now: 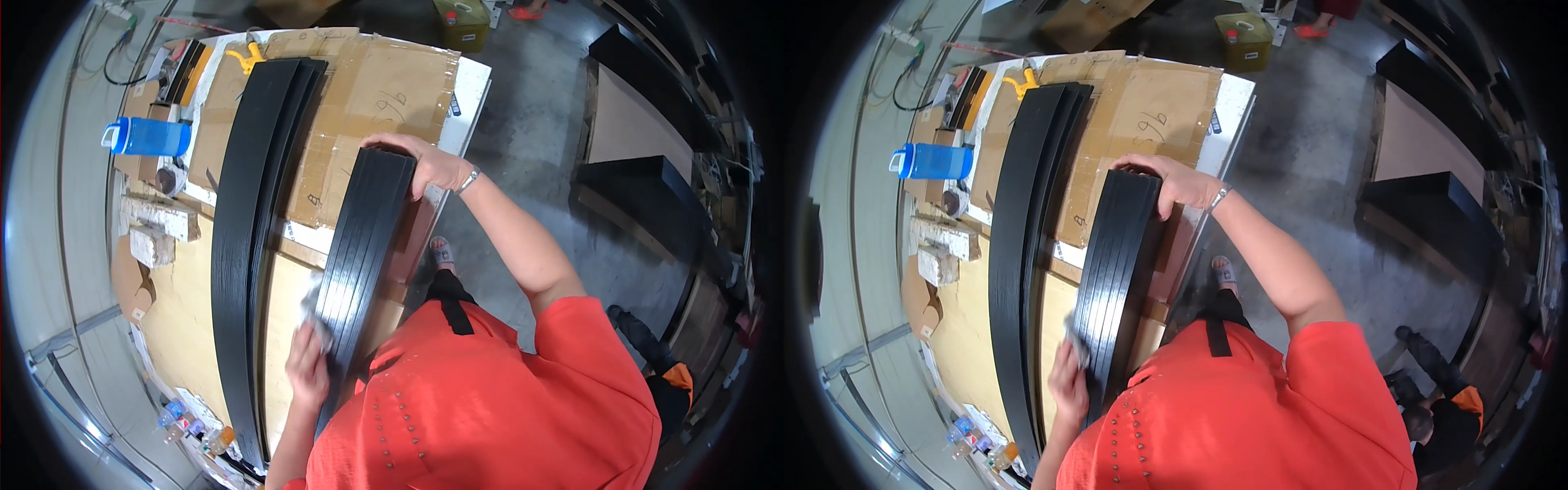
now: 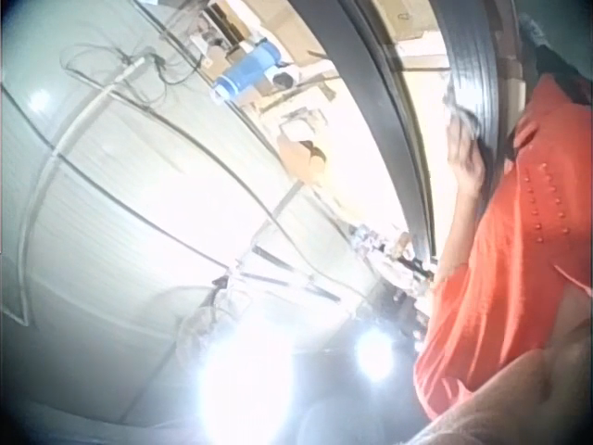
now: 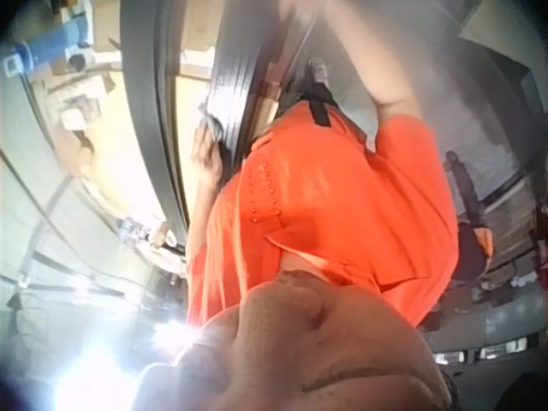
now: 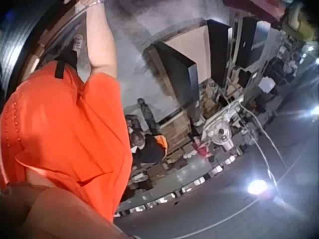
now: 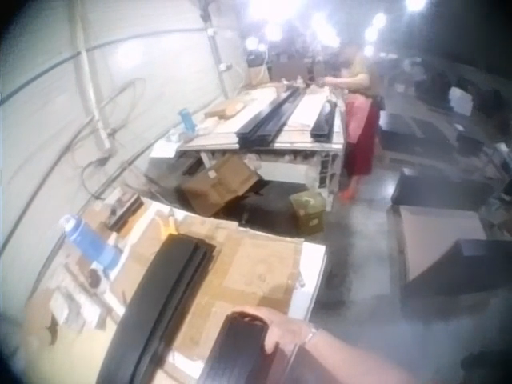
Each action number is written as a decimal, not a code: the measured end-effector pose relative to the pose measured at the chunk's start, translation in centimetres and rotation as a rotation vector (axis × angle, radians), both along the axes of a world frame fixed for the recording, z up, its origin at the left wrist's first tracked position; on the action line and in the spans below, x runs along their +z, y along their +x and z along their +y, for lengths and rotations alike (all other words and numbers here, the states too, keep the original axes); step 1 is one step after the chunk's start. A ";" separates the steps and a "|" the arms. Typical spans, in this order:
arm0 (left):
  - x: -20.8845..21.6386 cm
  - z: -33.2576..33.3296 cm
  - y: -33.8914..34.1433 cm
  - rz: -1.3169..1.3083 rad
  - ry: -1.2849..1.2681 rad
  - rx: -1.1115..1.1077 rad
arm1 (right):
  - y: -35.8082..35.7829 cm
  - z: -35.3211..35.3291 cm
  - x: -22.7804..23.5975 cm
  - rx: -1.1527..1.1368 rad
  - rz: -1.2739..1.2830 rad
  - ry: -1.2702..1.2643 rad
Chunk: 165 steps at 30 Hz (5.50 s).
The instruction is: The person applies liquid from a bottle onto a cloth and wipes down black wooden panels on a workbench. The person then turns and aligns the panels by hand while wiping their surfaces and edges with the cloth.
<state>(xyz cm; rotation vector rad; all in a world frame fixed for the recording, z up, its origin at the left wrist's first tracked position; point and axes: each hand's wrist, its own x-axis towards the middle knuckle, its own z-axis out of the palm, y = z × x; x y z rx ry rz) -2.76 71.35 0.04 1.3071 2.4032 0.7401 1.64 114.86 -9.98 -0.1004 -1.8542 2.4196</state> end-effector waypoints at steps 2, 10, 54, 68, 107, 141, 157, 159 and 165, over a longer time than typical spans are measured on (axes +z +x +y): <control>1.2 -7.9 2.3 -0.018 -0.047 0.095 | 0.4 0.1 0.5 0.004 0.007 0.012; 0.3 2.4 3.1 0.106 -0.197 -0.053 | 0.1 1.0 -0.7 0.002 0.068 0.084; 1.9 -10.3 6.4 -1.046 1.246 1.163 | 0.7 2.5 -2.0 0.033 -0.096 -0.095; 2.3 -3.1 -1.6 -1.139 1.282 0.808 | 1.2 2.1 3.7 0.119 -0.064 0.115; -8.8 -80.3 -9.2 0.248 0.524 1.880 | 3.8 -40.0 9.8 0.309 0.207 1.621; 0.1 -29.3 -6.1 -0.158 0.096 0.417 | 4.9 -40.4 9.6 0.186 0.178 1.526; -1.9 -22.2 -4.7 0.302 -0.354 0.178 | 5.0 -39.9 9.0 0.147 0.161 1.463; -1.5 -21.8 -4.6 0.320 -0.345 0.165 | 5.0 -39.9 8.9 0.146 0.162 1.466; -1.7 -21.8 -4.7 0.386 -0.356 0.151 | 5.0 -39.9 8.7 0.126 0.177 1.450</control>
